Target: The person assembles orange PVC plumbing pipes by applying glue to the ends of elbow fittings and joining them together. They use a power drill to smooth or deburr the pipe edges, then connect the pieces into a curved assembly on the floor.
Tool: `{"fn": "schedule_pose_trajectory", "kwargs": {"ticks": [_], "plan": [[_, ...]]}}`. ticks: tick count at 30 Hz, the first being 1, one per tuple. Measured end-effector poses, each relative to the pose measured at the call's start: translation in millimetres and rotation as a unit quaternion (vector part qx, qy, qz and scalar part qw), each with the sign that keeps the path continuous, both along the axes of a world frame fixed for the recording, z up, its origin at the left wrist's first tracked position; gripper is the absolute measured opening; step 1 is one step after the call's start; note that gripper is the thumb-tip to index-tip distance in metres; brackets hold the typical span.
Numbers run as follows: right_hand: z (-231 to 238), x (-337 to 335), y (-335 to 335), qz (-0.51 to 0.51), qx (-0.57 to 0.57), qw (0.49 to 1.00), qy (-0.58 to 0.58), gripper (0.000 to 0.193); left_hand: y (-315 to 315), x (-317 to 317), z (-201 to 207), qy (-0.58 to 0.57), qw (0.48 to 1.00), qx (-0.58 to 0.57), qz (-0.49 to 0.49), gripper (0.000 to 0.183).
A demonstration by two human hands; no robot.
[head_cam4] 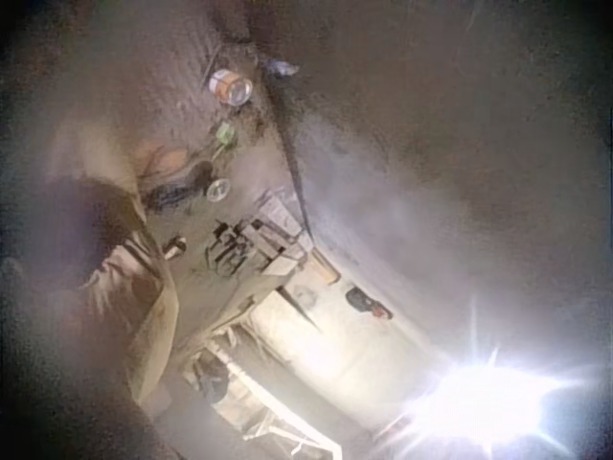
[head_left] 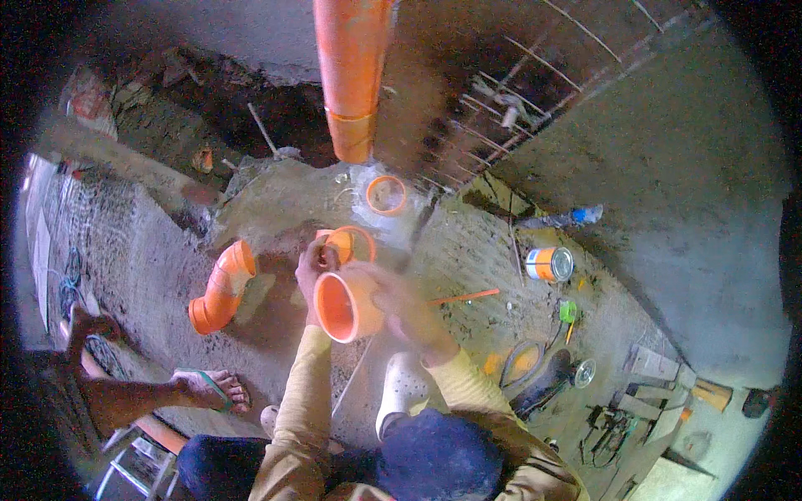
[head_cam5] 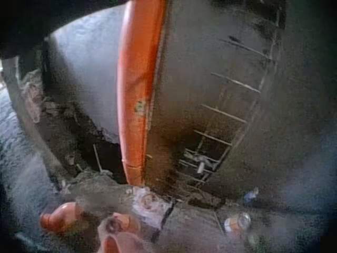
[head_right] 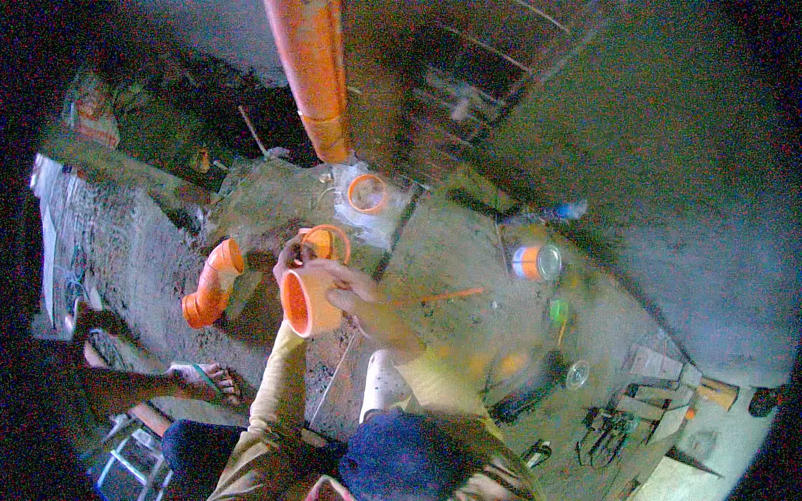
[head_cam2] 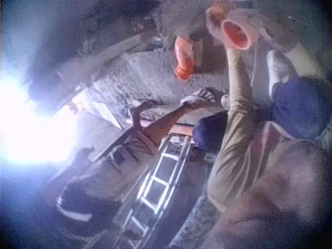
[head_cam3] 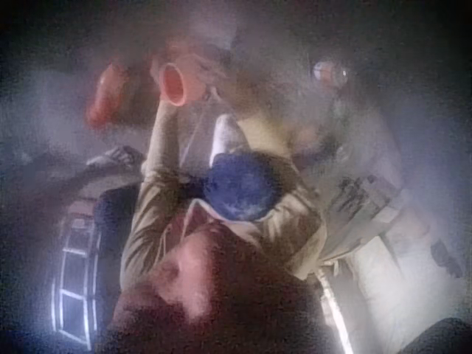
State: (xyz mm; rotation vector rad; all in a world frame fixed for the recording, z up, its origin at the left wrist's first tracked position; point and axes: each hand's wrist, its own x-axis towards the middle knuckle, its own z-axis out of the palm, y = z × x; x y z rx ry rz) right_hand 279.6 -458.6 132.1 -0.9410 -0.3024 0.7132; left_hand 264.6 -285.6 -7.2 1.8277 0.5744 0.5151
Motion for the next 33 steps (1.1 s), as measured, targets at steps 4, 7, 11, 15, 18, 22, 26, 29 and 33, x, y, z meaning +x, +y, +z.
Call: {"fn": "schedule_pose_trajectory", "kwargs": {"ticks": [4,7,11,15,18,22,26,29,33], "plan": [[-15,-33,-60,-0.118,-0.065,0.991,-0.016,0.067,-39,15,-6,-0.112,0.966,0.193,-0.133,0.015],[-37,-42,-89,-0.134,-0.265,0.955,-0.005,0.063,-67,25,-30,0.064,0.887,0.325,-0.322,0.026],[-65,-57,-112,-0.243,-0.08,0.94,0.225,0.059,-102,20,-42,0.089,0.864,0.4,-0.293,0.036],[-73,-48,-143,-0.228,-0.031,0.953,0.198,0.057,-109,22,-12,0.096,0.917,0.304,-0.238,0.039],[-68,-41,-146,-0.247,-0.03,0.943,0.22,0.059,-76,7,12,0.103,0.989,0.102,0.022,0.059],[-60,-21,-128,-0.223,-0.063,0.956,0.179,0.06,-42,-10,13,0.335,0.896,0.256,0.138,0.087],[-59,-3,-110,-0.224,-0.039,0.955,0.192,0.063,-24,-25,6,0.337,0.937,0.067,0.067,0.109],[-61,7,-104,-0.186,-0.025,0.968,0.169,0.063,-11,-31,1,0.327,0.942,0.016,0.069,0.107],[-67,14,-78,-0.125,-0.056,0.978,0.157,0.064,-2,-43,-5,0.259,0.954,-0.052,0.142,0.086]]}}
